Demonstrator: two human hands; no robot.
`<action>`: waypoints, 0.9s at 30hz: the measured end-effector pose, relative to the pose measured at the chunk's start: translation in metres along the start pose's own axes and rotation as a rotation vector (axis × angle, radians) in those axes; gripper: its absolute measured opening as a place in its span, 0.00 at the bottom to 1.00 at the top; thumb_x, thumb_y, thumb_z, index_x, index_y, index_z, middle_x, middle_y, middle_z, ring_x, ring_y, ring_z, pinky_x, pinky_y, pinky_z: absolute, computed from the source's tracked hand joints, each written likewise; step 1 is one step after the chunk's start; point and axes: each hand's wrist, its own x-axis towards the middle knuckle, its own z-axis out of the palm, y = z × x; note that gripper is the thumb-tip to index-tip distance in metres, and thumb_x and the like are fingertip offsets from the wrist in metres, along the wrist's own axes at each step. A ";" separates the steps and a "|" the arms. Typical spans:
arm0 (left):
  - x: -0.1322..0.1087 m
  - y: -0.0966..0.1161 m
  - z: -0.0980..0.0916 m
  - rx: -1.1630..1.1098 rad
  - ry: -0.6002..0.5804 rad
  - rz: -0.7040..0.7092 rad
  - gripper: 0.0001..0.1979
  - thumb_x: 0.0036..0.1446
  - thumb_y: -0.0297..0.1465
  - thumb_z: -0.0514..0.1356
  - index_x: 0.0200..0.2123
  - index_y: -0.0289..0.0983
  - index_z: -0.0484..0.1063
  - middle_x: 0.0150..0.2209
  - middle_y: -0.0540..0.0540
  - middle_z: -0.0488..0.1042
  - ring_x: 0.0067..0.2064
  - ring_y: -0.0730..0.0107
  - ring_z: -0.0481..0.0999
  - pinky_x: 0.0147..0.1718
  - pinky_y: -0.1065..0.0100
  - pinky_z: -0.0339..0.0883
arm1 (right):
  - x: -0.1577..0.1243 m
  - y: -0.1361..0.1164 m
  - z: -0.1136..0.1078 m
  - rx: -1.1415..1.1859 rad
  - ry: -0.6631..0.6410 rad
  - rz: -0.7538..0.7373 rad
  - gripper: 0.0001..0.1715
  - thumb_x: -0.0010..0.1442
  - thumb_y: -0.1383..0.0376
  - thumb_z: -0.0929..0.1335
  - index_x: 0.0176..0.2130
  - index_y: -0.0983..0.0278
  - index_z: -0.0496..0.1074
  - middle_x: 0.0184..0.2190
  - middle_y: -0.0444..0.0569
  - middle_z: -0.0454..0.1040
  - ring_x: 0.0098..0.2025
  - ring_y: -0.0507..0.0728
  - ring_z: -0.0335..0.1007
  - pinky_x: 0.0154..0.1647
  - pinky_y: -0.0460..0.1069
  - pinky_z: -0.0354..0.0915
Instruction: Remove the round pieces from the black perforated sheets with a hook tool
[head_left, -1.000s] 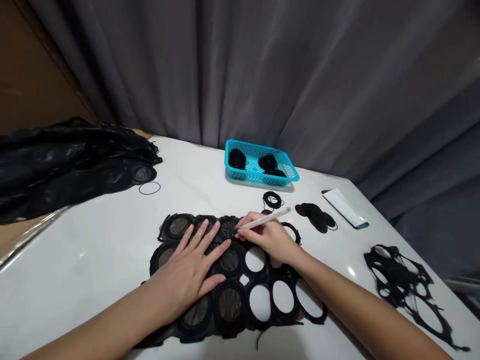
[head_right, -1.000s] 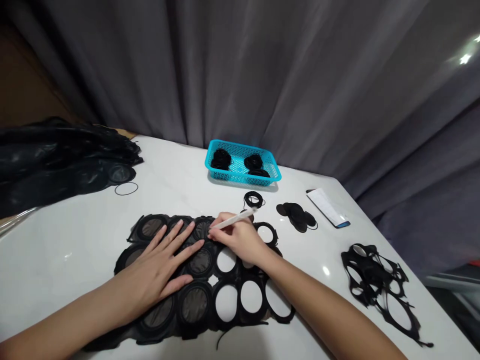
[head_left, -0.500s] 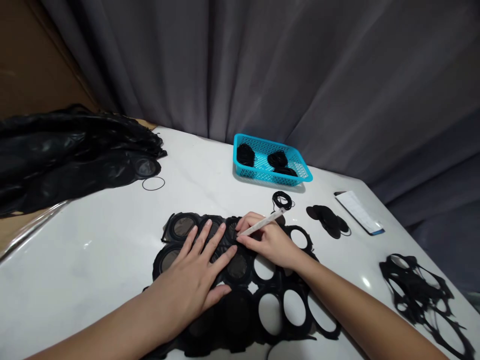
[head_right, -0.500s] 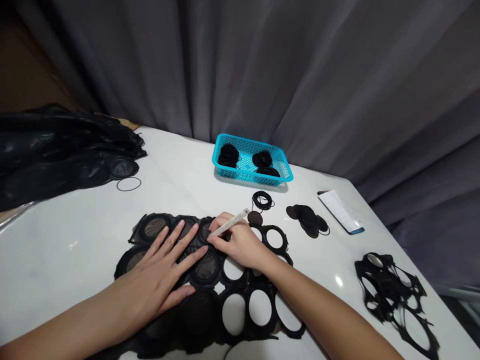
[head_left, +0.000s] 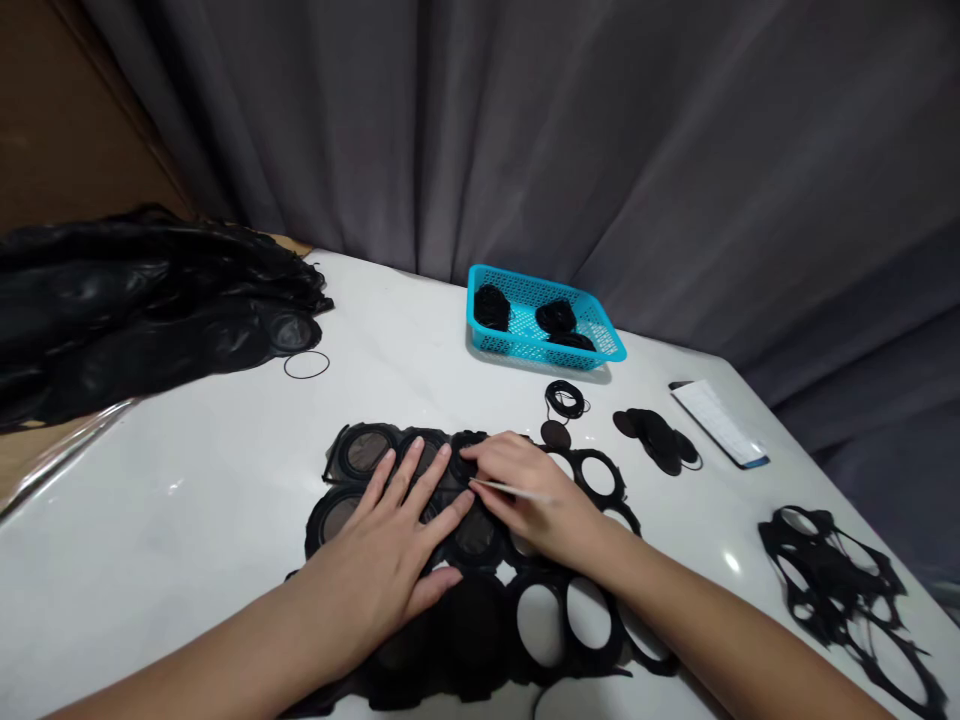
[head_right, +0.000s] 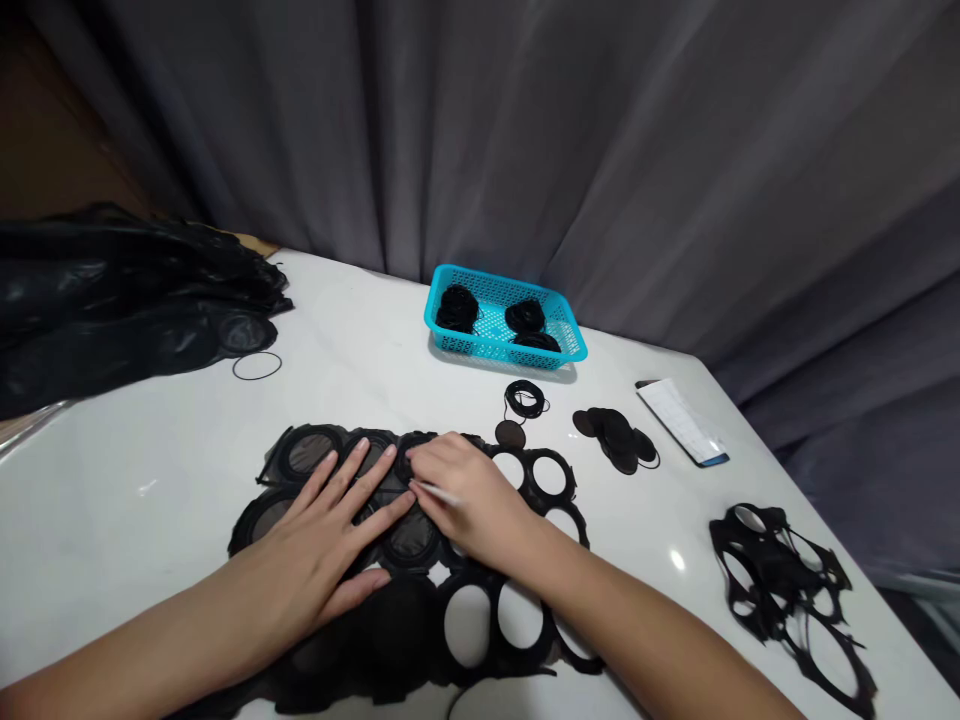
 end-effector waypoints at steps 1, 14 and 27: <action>0.000 0.000 -0.001 0.002 -0.002 0.003 0.32 0.64 0.46 0.59 0.67 0.44 0.60 0.72 0.34 0.45 0.71 0.35 0.45 0.63 0.39 0.45 | 0.000 0.004 -0.001 -0.097 0.009 -0.029 0.05 0.66 0.71 0.64 0.38 0.64 0.68 0.43 0.53 0.75 0.48 0.60 0.69 0.49 0.54 0.64; -0.016 0.016 -0.006 0.009 0.056 0.051 0.28 0.66 0.44 0.57 0.65 0.41 0.63 0.70 0.35 0.50 0.70 0.43 0.51 0.64 0.45 0.50 | -0.015 -0.015 -0.040 0.007 0.172 0.241 0.08 0.66 0.66 0.66 0.33 0.63 0.70 0.37 0.44 0.78 0.37 0.53 0.74 0.37 0.46 0.65; -0.044 0.040 -0.011 0.064 0.056 0.050 0.29 0.66 0.43 0.58 0.68 0.44 0.60 0.72 0.37 0.46 0.70 0.46 0.51 0.64 0.48 0.53 | -0.036 -0.040 -0.006 0.346 -0.040 0.263 0.14 0.62 0.71 0.69 0.27 0.64 0.65 0.38 0.45 0.72 0.43 0.54 0.67 0.45 0.50 0.61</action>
